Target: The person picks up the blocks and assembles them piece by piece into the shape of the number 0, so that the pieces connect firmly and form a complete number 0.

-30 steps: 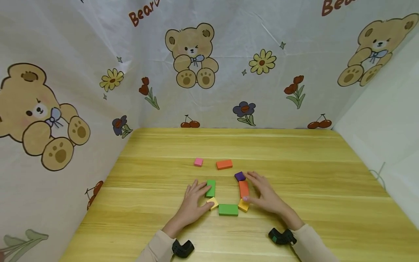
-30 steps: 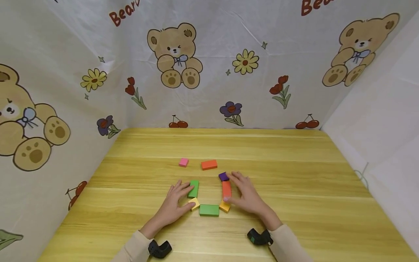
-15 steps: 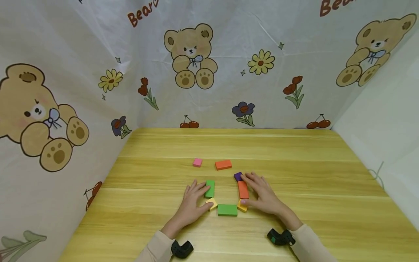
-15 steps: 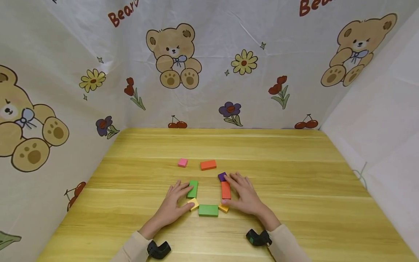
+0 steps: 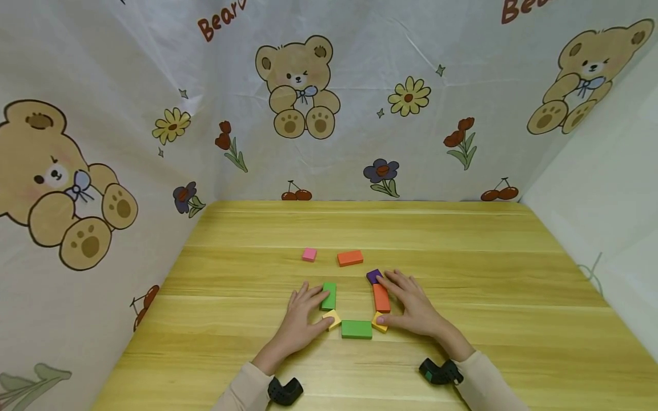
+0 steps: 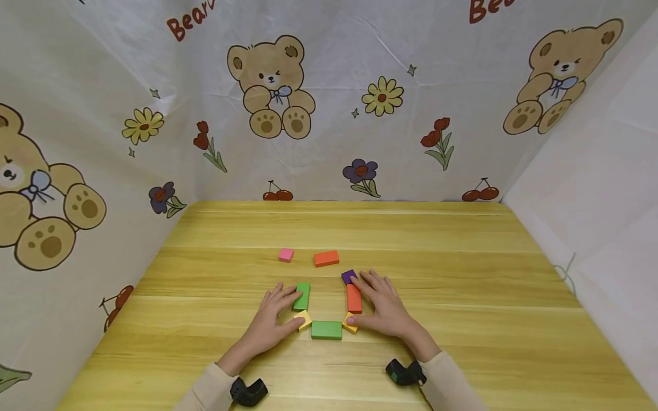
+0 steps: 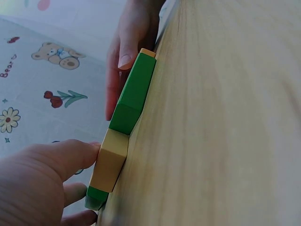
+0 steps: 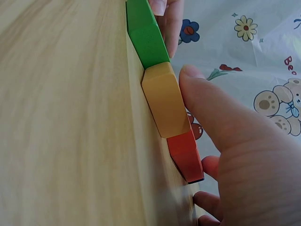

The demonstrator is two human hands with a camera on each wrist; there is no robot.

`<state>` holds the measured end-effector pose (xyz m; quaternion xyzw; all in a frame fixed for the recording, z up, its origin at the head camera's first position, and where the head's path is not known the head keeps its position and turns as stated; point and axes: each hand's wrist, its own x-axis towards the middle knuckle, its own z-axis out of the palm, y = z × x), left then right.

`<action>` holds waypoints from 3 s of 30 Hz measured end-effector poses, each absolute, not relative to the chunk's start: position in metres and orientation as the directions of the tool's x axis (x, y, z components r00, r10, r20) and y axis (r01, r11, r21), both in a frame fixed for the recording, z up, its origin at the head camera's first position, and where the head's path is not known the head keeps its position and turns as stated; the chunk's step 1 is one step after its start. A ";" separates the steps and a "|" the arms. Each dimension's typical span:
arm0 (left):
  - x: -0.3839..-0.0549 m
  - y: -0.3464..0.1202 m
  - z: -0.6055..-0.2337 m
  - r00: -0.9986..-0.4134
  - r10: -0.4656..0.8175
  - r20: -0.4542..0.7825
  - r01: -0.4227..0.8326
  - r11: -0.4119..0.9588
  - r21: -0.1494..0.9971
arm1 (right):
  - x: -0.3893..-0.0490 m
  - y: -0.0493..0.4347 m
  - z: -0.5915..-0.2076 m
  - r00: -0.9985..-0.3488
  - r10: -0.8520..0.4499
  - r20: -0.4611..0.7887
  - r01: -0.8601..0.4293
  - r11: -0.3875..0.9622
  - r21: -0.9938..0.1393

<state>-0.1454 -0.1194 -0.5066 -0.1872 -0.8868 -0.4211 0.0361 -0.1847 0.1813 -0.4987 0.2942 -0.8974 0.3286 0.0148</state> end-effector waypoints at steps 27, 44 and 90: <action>-0.234 -0.144 -0.472 -0.995 -0.045 0.084 0.048 0.521 0.852 | -0.186 0.182 -0.500 -0.824 -0.524 0.216 -0.541 0.612 -0.577; -0.282 -0.168 -0.485 -0.987 0.141 -0.075 -0.005 0.443 0.896 | -0.185 0.182 -0.500 -0.821 -0.523 0.231 -0.549 0.608 -0.574; -0.259 -0.136 -0.480 -0.985 0.172 0.012 0.096 0.485 0.869 | -0.185 0.183 -0.498 -0.826 -0.520 0.217 -0.538 0.614 -0.577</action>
